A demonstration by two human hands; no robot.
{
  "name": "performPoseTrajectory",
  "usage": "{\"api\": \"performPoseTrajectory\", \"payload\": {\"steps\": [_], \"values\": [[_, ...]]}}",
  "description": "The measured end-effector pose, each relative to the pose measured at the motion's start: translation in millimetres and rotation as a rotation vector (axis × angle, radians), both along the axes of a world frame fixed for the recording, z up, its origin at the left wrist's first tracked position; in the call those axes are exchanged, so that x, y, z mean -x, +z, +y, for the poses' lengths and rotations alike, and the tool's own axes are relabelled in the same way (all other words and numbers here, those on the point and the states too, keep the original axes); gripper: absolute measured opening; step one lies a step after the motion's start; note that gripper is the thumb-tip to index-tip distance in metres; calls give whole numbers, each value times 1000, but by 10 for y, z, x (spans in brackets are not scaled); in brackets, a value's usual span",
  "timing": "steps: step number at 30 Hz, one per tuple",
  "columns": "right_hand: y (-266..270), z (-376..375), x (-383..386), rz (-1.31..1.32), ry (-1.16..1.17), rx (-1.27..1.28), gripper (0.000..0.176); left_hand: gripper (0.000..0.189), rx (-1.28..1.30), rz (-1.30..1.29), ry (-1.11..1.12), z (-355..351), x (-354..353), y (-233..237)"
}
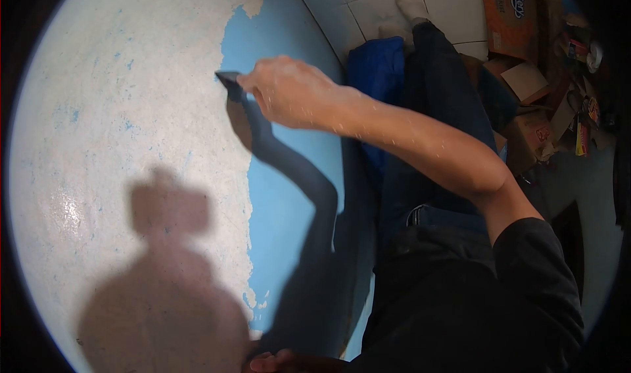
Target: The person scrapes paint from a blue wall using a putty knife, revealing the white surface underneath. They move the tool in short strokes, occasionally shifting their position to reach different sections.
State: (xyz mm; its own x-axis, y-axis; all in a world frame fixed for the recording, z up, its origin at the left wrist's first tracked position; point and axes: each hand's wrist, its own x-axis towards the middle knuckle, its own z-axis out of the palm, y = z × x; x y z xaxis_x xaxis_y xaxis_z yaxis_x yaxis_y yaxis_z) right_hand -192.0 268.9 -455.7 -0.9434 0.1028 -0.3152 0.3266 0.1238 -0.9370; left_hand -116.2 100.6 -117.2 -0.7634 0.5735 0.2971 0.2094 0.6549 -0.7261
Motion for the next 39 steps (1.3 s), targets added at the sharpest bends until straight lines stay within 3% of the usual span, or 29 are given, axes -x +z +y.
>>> {"api": "performPoseTrajectory", "payload": {"steps": [2, 4, 6, 8, 10, 13, 16, 19, 22, 24, 26, 28, 31, 32, 33, 35, 37, 39], "values": [[75, -4, -22, 11, 7, 10, 30, 58, -69, 107, 223, 51, -20, -48], [151, -49, -74, -34, -1, 63, 30, 58, -49, -218, -302, -74, 117, 33], [115, 26, 15, -109, 39, 115, 30, 59, -238, -54, 62, 180, 13, -95], [106, 71, 30, -102, 36, 105, 30, 59, -254, -58, 42, 184, 0, -129], [148, -36, -47, -26, -12, 62, 29, 60, -62, -242, -363, -234, 81, 101], [118, -61, -47, -26, -29, 48, 28, 60, -126, -340, -471, -282, 146, 111], [-49, 67, 131, -154, 77, 124, 28, 59, -175, -309, -331, -186, 116, 89], [132, 12, -6, -48, 16, 63, 27, 59, -105, -355, -391, -242, 122, 118], [25, -51, 15, 11, -44, -22, 28, 60, -104, -271, -299, -197, 95, 102], [-33, 4, 75, -88, 39, 52, 29, 61, -98, -31, 53, -37, -43, 24], [-43, 38, 107, -101, 120, 43, 29, 61, -57, -7, 32, -78, -45, 1], [57, -77, -71, -7, -8, 20, 31, 61, 61, -223, -353, -296, 72, 166], [52, -79, -89, -88, 27, 75, 32, 61, 12, -137, -224, -233, 25, 113], [-16, -15, -11, -137, 66, 94, 32, 61, -28, -16, -16, -149, -14, 82], [-55, 36, 46, -182, 103, 106, 32, 61, -28, -13, -18, -77, -37, 47], [52, -20, -78, -82, 64, 39, 32, 61, -102, 103, 195, 10, -57, -42], [158, -114, -246, -46, 26, 42, 32, 62, -34, -170, -215, -149, 15, 82], [229, -195, -359, -68, -6, 116, 32, 61, -174, -276, -227, -228, 33, 110]]}}
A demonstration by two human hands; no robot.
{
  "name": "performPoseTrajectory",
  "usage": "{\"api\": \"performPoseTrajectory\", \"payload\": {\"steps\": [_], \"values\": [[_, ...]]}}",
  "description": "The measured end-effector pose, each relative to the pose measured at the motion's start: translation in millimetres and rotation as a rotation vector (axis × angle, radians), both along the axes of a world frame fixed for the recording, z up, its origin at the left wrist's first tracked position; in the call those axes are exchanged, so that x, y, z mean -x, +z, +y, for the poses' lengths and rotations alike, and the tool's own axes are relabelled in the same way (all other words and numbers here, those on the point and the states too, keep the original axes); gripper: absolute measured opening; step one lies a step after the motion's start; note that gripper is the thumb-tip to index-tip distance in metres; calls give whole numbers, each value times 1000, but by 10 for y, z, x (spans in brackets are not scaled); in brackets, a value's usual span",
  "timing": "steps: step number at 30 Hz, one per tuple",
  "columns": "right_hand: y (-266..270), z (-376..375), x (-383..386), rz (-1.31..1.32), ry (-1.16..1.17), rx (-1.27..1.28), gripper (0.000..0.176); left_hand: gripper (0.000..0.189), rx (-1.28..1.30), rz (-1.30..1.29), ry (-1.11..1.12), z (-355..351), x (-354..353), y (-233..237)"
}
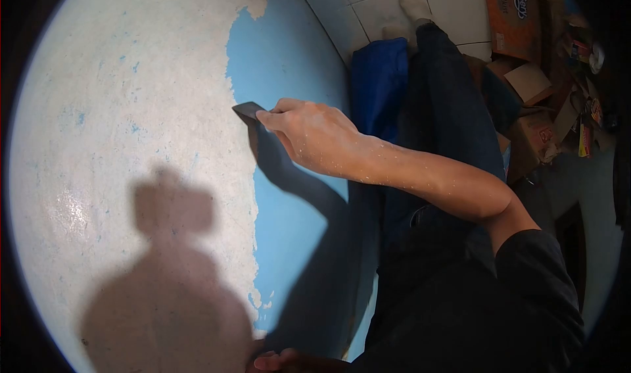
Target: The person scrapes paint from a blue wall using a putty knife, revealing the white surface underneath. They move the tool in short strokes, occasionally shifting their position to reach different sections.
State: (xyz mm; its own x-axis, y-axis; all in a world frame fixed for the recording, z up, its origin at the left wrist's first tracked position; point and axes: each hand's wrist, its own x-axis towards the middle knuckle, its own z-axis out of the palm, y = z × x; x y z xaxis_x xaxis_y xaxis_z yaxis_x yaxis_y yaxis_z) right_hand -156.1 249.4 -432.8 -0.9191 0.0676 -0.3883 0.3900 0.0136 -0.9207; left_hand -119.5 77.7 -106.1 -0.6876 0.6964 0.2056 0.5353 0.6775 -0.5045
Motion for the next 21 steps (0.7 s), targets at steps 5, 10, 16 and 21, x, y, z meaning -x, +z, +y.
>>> {"api": "performPoseTrajectory", "payload": {"steps": [5, 10, 16, 21], "values": [[-87, 39, 108, -66, 11, -20, 32, 57, 68, 96, 3, -5, -38, -5], [-6, -65, -72, -38, -34, -36, 32, 54, 52, 115, -58, -13, -14, -23], [28, -53, -81, -57, 19, -3, 36, 55, 23, 83, -72, 21, 38, -56], [-168, -56, -13, -75, 22, -61, 35, 57, 67, 256, 327, 249, -104, -119]]}}
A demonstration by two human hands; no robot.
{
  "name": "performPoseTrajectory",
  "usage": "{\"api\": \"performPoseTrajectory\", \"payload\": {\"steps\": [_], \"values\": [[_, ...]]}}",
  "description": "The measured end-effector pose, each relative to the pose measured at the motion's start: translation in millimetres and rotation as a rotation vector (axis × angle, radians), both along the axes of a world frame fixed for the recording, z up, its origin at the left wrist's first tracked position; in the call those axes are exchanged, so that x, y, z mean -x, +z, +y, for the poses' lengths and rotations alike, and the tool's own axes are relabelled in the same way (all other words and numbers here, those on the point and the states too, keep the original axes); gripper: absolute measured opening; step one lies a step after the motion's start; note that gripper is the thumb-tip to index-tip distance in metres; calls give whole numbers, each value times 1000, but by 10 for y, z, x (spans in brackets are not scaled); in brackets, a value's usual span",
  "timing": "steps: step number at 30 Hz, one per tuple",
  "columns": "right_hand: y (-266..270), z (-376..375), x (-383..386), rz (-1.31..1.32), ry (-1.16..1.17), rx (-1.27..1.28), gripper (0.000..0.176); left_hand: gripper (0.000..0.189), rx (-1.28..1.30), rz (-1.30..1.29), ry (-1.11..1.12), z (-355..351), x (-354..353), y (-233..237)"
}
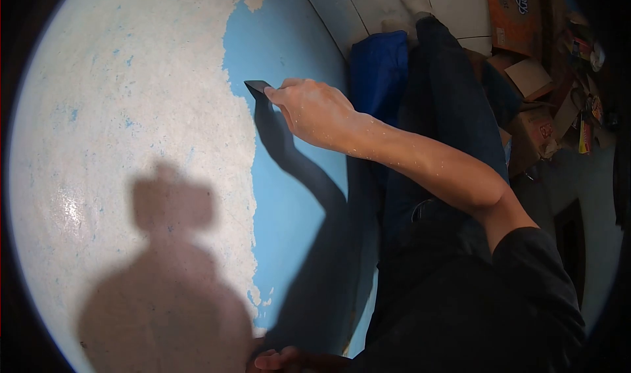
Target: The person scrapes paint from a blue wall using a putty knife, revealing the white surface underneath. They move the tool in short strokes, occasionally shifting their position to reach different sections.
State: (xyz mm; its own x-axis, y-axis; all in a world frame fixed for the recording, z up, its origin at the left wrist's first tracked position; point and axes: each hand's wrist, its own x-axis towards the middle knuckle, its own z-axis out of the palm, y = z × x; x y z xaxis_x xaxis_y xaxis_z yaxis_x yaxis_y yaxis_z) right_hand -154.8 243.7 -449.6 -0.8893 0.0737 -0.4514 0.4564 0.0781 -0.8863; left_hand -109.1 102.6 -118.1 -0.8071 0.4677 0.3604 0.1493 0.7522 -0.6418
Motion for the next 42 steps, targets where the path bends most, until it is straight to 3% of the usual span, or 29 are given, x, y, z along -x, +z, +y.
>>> {"api": "performPoseTrajectory", "payload": {"steps": [2, 4, 16, 17, 23, 25, 28, 31, 33, 34, 35, 37, 40, 42], "values": [[17, -24, -12, 57, -2, -26, 35, 59, -26, 14, 2, -58, 30, -10], [128, -18, -79, 44, -3, 1, 37, 60, 50, -124, -309, -158, 104, 44], [206, 66, -17, -35, 74, 36, 34, 60, 93, -139, -286, -193, 92, 107], [192, 109, 15, -55, 100, 32, 34, 60, 51, -25, -91, -133, 61, 63], [152, -108, -99, 75, -80, -55, 31, 59, -136, -31, -37, 23, 59, -63], [-30, 5, 33, -21, -4, 7, 32, 59, -56, -257, -389, -56, 170, 5], [12, 9, 28, 27, 16, -18, 33, 58, -110, -400, -381, -99, 149, 74], [137, -59, -87, 44, -18, -6, 32, 57, -95, -167, -359, -139, 143, -9], [12, -13, 37, -40, 15, 29, 33, 57, -84, 48, 53, 125, 59, -75], [-39, 45, 101, -72, 30, 29, 33, 57, -92, 58, 51, 137, 60, -93], [-57, 18, 95, -25, 2, -2, 34, 58, -79, 64, 33, 139, 65, -124], [177, 46, 41, -10, 25, 7, 34, 58, -27, -151, -411, -116, 158, 4], [200, 60, -4, 2, 30, 30, 32, 58, -61, -168, -360, -108, 139, 9], [169, 139, 39, -33, 71, 67, 31, 58, -133, 48, 9, 107, 60, -93]]}}
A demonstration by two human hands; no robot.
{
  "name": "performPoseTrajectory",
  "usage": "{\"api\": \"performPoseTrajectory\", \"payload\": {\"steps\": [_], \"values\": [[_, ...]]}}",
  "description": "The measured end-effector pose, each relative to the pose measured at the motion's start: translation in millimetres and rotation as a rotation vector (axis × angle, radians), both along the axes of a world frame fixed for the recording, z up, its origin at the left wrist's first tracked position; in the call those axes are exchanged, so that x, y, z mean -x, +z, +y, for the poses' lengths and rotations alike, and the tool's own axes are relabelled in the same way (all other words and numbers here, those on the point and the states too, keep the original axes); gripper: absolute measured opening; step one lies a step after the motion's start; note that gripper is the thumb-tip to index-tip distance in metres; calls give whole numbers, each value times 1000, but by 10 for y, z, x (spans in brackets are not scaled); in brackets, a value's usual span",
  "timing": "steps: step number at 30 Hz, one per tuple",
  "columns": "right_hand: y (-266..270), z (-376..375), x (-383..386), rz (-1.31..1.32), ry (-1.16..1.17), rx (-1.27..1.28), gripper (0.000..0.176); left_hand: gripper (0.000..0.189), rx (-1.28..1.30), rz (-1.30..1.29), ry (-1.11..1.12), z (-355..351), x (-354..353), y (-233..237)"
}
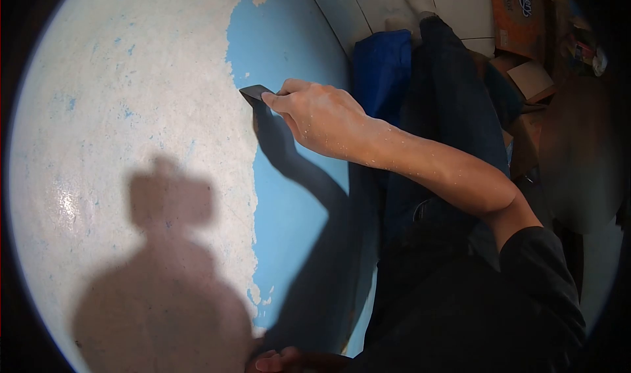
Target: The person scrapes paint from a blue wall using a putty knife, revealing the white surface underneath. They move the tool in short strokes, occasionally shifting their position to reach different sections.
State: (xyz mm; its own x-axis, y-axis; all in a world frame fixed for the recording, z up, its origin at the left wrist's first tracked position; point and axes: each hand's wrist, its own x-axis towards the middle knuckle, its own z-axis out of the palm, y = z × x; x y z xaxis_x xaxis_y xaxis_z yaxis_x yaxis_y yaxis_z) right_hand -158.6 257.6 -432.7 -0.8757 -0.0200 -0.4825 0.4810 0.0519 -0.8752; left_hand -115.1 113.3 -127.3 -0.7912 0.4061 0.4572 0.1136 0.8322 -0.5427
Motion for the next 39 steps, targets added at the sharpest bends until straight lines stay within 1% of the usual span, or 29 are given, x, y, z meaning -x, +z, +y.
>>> {"api": "performPoseTrajectory", "payload": {"steps": [2, 4, 6, 7, 9, 10, 12, 13, 16, 19, 21, 22, 25, 26, 28, 30, 31, 32, 34, 35, 36, 38, 39], "values": [[-14, -46, -36, 50, -57, -22, 30, 58, -52, -18, -36, 40, 13, -79], [47, -76, -68, 61, -95, -15, 30, 57, -33, -251, -498, -160, 163, 2], [126, -98, -95, 36, -103, 26, 31, 57, 74, -238, -469, -214, 142, 91], [89, -100, -121, 70, -131, 27, 32, 57, 127, -235, -451, -217, 134, 123], [-45, -43, -165, 143, -182, 24, 36, 56, 69, -422, -479, -79, 142, 127], [-64, 8, -177, 56, -181, 132, 38, 55, 38, -510, -492, -13, 152, 117], [-56, 207, -173, -121, -176, 345, 41, 55, 40, -372, -451, -142, 110, 113], [-4, 416, -124, -197, -26, 399, 47, 54, 38, -306, -432, -186, 105, 103], [-35, 329, -212, -118, -140, 416, 50, 55, -17, -305, -487, -205, 145, 68], [-182, -39, -396, 209, -216, 94, 50, 55, 3, -370, -447, -319, 65, 205], [-42, 7, -433, 70, -88, 106, 49, 55, 85, -43, 26, -121, -31, 83], [-2, 31, -441, 1, -23, 111, 49, 55, 87, -41, 27, -83, -23, 37], [4, 32, -454, 33, 13, 12, 49, 55, 32, 6, 1, -18, 1, -47], [-6, 26, -455, 66, -56, 16, 48, 55, 11, 23, -9, -15, 5, -60], [-21, -9, -454, 131, -194, 29, 47, 54, 91, -150, -384, -241, 78, 75], [97, -24, -431, 175, -259, 114, 44, 54, 19, -508, -438, -545, 59, 425], [166, -45, -422, 195, -293, 157, 42, 54, -17, -689, -463, -560, 79, 495], [197, -101, -426, 193, -305, 116, 41, 54, -8, -569, -447, -579, 50, 483], [201, -233, -425, 192, -329, 28, 38, 55, 6, -326, -416, -378, 21, 226], [156, -249, -372, 195, -339, -23, 37, 55, 5, -175, -217, -204, 4, 85], [140, -215, -307, 157, -315, -6, 36, 55, 3, -26, -17, 15, -11, -55], [163, -130, -213, 75, -266, 35, 36, 56, 35, 8, -9, 34, 5, -48], [197, -148, -243, 97, -276, 23, 35, 56, 65, -101, -202, -133, 52, 65]]}}
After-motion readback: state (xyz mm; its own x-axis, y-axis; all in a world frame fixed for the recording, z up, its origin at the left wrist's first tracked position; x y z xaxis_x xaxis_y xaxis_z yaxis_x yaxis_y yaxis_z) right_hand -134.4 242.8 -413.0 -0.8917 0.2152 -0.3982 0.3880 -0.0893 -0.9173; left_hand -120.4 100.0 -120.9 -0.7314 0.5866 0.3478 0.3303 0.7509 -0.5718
